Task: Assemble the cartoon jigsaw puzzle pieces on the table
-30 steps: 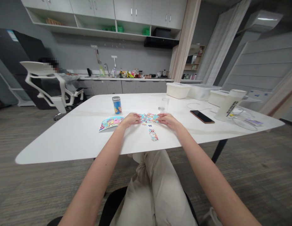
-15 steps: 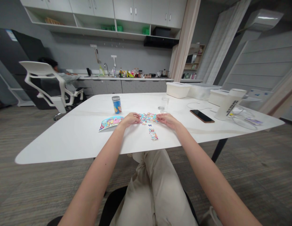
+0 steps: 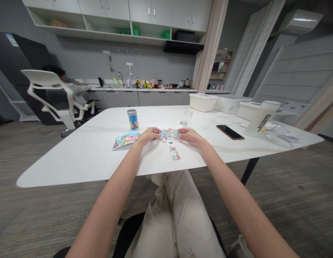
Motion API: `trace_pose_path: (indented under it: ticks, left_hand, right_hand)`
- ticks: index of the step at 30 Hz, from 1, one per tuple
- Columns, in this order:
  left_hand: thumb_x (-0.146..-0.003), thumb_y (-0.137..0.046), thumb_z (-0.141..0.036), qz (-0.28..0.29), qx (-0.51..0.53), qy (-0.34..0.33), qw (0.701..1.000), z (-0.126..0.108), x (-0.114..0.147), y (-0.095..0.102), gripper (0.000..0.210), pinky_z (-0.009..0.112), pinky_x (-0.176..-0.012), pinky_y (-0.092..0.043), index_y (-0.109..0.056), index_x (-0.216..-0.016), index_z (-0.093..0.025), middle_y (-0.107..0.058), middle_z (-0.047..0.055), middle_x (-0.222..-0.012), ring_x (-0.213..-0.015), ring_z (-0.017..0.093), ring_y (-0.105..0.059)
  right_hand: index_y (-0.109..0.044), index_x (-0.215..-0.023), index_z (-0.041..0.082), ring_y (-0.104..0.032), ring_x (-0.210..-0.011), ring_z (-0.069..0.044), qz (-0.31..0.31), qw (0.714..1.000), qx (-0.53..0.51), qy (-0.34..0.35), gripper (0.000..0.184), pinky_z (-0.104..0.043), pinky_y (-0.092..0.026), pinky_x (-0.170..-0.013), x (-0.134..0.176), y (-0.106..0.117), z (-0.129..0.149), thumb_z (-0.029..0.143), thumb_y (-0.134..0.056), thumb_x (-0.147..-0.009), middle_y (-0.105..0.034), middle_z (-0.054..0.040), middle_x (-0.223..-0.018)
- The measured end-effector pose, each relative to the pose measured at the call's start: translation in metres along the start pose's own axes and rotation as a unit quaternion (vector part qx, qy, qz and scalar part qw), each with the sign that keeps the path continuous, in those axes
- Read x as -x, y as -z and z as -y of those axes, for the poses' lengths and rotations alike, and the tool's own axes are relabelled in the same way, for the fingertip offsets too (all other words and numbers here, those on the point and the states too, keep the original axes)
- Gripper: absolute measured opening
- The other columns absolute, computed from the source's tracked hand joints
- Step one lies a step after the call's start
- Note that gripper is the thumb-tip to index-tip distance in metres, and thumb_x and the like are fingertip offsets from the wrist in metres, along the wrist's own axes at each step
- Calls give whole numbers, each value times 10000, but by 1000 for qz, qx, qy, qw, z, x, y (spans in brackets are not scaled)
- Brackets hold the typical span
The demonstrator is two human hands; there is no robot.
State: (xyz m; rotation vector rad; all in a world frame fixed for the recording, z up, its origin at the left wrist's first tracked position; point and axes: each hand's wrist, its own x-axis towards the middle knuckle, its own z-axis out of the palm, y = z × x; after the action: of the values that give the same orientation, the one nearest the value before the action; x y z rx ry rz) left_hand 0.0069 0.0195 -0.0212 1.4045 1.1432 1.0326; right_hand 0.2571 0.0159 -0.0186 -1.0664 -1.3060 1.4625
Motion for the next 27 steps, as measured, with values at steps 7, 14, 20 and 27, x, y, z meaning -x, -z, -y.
trace_pose_path:
  ticks: [7, 14, 20, 27]
  left_hand:
    - [-541, -694, 30, -14, -2, -13, 1000, -1, -1, -1, 279, 213, -628, -455, -662, -767, -131, -623, -22, -706, -611, 81, -568]
    - [-572, -665, 38, -41, 15, 10, 999, 1, -3, 0, 265, 293, -717, -527, -626, -768, -137, -590, -13, -729, -684, 117, -611]
    - [-546, -689, 52, -45, 13, 17, 999, 3, -4, 1, 294, 301, -715, -530, -628, -769, -130, -602, -4, -741, -666, 118, -606]
    - [-500, -656, 83, -49, 10, 14, 999, 3, -4, 0, 342, 252, -658, -509, -616, -764, -132, -619, 0, -735, -711, 136, -623]
  right_hand:
    - [-684, -805, 152, -592, -604, -83, -1, 1000, 0, -1, 358, -193, -511, -625, -5, 3, -3, -133, -603, -605, -631, 14, -675]
    - [-671, -774, 145, -656, -710, -121, -4, 1000, -8, -15, 194, -227, -547, -683, -4, 3, -3, -44, -666, -732, -685, -40, -774]
    - [-703, -770, 143, -633, -691, -108, -7, 1000, -15, -13, 187, -207, -544, -677, -7, 3, -5, -38, -653, -770, -704, -53, -799]
    - [-746, -767, 127, -625, -715, -105, -14, 1000, -27, -7, 225, -187, -531, -707, -9, 2, -4, -63, -627, -753, -710, -57, -784]
